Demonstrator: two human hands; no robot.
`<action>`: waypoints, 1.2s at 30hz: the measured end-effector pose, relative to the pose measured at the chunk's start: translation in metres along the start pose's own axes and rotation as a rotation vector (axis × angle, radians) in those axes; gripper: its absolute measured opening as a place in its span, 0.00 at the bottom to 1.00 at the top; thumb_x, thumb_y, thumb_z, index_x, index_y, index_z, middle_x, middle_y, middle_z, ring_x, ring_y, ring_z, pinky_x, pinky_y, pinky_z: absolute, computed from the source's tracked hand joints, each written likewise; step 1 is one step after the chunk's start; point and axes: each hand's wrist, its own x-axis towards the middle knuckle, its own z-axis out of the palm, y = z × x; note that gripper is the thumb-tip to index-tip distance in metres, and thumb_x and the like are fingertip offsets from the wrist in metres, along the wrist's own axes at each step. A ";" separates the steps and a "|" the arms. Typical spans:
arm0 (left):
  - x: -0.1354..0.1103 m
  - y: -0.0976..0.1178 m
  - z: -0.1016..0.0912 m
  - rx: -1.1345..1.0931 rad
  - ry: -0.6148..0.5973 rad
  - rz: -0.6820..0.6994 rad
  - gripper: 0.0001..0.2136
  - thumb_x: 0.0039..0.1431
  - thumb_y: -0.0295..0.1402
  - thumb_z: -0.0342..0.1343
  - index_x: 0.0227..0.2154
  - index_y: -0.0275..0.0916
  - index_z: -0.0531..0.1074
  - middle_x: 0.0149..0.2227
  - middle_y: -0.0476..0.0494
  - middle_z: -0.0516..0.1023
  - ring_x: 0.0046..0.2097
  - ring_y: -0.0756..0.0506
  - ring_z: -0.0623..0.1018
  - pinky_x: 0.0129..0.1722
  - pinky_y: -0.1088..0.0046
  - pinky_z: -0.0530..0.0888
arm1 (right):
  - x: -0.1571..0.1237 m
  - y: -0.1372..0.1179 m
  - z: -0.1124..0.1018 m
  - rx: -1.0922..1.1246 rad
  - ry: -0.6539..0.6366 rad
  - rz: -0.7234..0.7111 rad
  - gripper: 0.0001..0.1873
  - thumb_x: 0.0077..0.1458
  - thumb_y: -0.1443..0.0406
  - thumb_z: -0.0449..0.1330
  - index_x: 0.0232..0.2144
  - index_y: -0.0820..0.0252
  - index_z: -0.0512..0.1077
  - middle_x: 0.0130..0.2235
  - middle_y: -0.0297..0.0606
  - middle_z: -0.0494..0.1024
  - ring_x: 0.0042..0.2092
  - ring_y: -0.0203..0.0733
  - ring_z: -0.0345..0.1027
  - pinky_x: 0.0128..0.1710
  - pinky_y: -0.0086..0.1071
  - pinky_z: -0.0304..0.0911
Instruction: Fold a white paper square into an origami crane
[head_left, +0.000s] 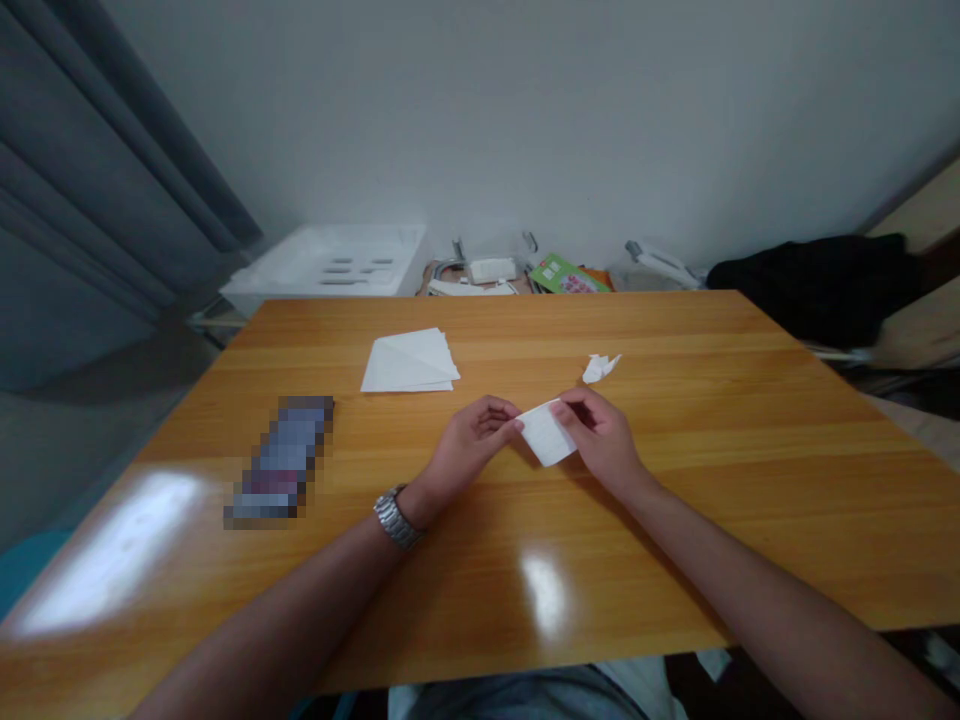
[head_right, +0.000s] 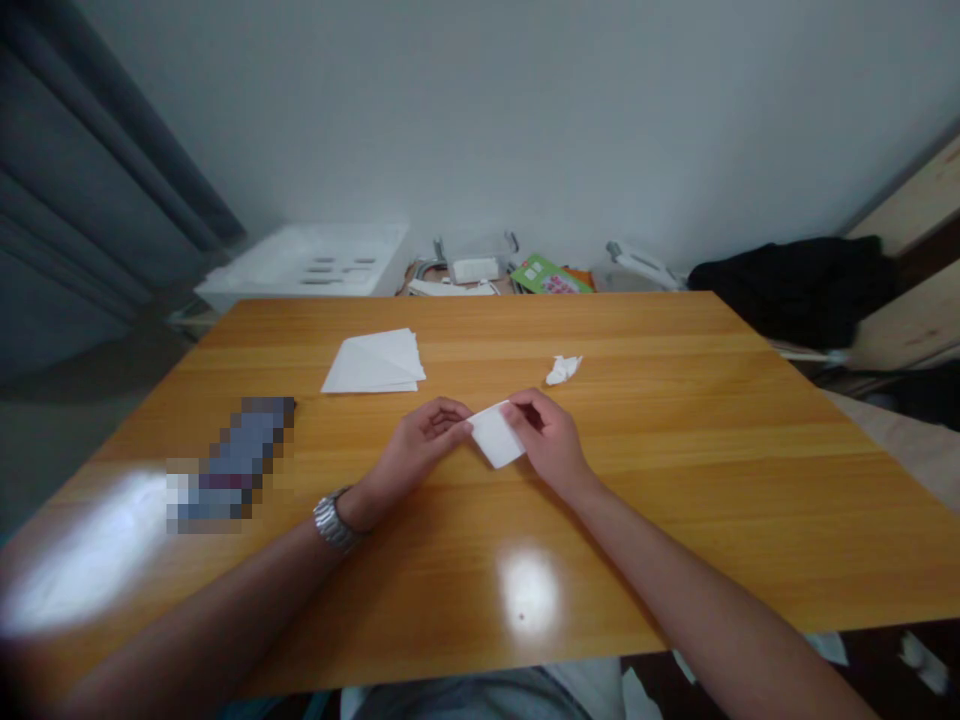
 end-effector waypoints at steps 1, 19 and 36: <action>0.000 0.001 0.000 -0.007 -0.014 -0.013 0.14 0.58 0.41 0.67 0.39 0.36 0.75 0.40 0.42 0.81 0.42 0.47 0.80 0.45 0.71 0.76 | 0.000 0.000 0.000 0.002 0.004 0.001 0.13 0.63 0.53 0.62 0.34 0.55 0.74 0.30 0.33 0.75 0.31 0.39 0.68 0.30 0.31 0.63; -0.002 0.007 0.002 0.040 0.073 -0.048 0.15 0.56 0.44 0.68 0.36 0.36 0.80 0.40 0.40 0.84 0.40 0.45 0.82 0.45 0.67 0.78 | -0.001 -0.007 0.001 -0.017 0.051 -0.016 0.14 0.62 0.52 0.63 0.33 0.55 0.75 0.30 0.34 0.76 0.31 0.40 0.68 0.30 0.32 0.65; -0.004 0.006 0.004 -0.019 0.093 -0.007 0.15 0.56 0.42 0.68 0.38 0.36 0.76 0.39 0.42 0.82 0.40 0.47 0.80 0.44 0.70 0.77 | -0.002 -0.009 0.004 0.003 0.120 -0.015 0.15 0.61 0.51 0.64 0.33 0.56 0.74 0.30 0.34 0.75 0.31 0.39 0.67 0.29 0.31 0.64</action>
